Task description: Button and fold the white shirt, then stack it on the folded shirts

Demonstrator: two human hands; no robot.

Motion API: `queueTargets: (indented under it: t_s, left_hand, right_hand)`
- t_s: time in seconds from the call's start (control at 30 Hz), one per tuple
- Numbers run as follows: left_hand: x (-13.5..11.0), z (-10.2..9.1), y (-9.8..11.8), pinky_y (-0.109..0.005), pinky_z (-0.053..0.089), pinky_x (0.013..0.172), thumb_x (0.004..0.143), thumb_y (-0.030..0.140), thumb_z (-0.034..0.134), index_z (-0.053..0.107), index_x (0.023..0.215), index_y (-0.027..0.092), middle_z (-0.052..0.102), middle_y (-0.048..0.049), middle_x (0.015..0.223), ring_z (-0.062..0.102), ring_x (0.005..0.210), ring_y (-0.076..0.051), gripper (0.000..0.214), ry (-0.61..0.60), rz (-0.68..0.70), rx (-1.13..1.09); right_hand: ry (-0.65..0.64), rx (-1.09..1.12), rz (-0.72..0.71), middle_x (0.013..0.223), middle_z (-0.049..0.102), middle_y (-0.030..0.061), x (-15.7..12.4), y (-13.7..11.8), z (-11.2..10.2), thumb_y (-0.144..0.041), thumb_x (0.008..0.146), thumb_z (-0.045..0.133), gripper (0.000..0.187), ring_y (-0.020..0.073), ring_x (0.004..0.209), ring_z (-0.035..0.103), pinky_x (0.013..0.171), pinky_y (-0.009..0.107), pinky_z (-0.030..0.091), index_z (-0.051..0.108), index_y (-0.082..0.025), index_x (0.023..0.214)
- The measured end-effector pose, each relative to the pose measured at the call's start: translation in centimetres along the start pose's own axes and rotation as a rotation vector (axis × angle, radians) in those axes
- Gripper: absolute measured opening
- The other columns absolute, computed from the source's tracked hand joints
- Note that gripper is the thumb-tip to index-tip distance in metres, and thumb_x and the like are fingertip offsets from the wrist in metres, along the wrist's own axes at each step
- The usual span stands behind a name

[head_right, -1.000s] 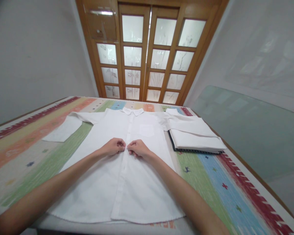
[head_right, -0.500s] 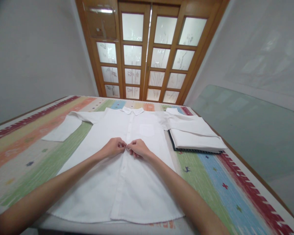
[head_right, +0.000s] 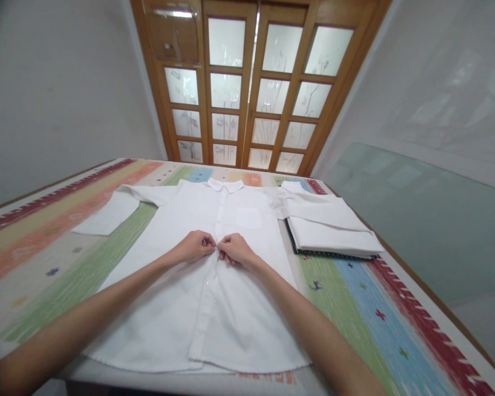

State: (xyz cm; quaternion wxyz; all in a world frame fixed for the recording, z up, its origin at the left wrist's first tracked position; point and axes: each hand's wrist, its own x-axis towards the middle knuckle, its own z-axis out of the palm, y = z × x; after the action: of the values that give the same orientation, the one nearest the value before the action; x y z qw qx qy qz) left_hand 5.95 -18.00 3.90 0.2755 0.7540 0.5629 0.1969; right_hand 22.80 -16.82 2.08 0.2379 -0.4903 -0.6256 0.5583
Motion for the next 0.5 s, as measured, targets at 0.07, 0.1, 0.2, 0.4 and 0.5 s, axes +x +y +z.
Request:
queueTargets:
  t_s: [0.07, 0.1, 0.2, 0.4, 0.5]
  left_hand:
    - [0.04, 0.04, 0.02, -0.019, 0.04, 0.049, 0.07, 0.012, 0.06, 0.07, 0.077, 0.015, 0.063, 0.0026, 0.057, 0.056, 0.049, -0.01, 0.012, -0.035, -0.061, -0.075]
    - [0.05, 0.03, 0.01, -0.019, 0.039, 0.045, 0.071, 0.012, 0.059, 0.068, 0.077, 0.014, 0.06, 0.0038, 0.054, 0.053, 0.044, -0.009, 0.011, -0.063, -0.099, -0.13]
    - [0.03, -0.09, -0.05, -0.018, 0.035, 0.038, 0.073, 0.014, 0.059, 0.064, 0.077, 0.013, 0.054, 0.0063, 0.046, 0.046, 0.035, -0.007, 0.006, -0.135, -0.193, -0.299]
    - [-0.05, -0.42, -0.35, -0.016, 0.033, 0.035, 0.075, 0.016, 0.059, 0.061, 0.077, 0.012, 0.055, 0.0053, 0.044, 0.044, 0.032, -0.006, 0.004, -0.186, -0.215, -0.485]
    - [0.13, -0.34, -0.59, -0.017, 0.033, 0.036, 0.073, 0.015, 0.061, 0.06, 0.078, 0.012, 0.056, 0.005, 0.045, 0.045, 0.032, -0.006, 0.006, -0.177, -0.226, -0.514]
  right_hand:
    - [-0.005, 0.01, -0.004, 0.045, 0.059, -0.0045, 0.06, 0.13, -0.04, -0.013, 0.072, 0.049, 0.015, 0.0045, 0.027, 0.041, 0.026, 0.017, 0.024, 0.056, -0.016, 0.058]
    - [-0.007, 0.012, -0.005, 0.045, 0.059, -0.0045, 0.08, 0.17, -0.06, -0.014, 0.071, 0.049, 0.015, 0.0045, 0.027, 0.041, 0.026, 0.017, 0.024, 0.056, -0.016, 0.058]
    - [-0.009, 0.019, -0.008, 0.045, 0.059, -0.0048, 0.1, 0.26, -0.07, -0.014, 0.072, 0.048, 0.014, 0.0043, 0.026, 0.04, 0.025, 0.017, 0.023, 0.056, -0.016, 0.06]
    - [-0.007, 0.045, -0.021, 0.047, 0.06, -0.0047, 0.1, 0.31, 0.01, -0.015, 0.073, 0.05, 0.012, 0.0046, 0.027, 0.04, 0.025, 0.017, 0.02, 0.056, -0.017, 0.062]
    - [-0.008, 0.039, -0.02, 0.047, 0.06, -0.0051, 0.13, 0.41, 0.0, -0.016, 0.074, 0.051, 0.012, 0.0044, 0.027, 0.04, 0.025, 0.017, 0.02, 0.056, -0.017, 0.064]
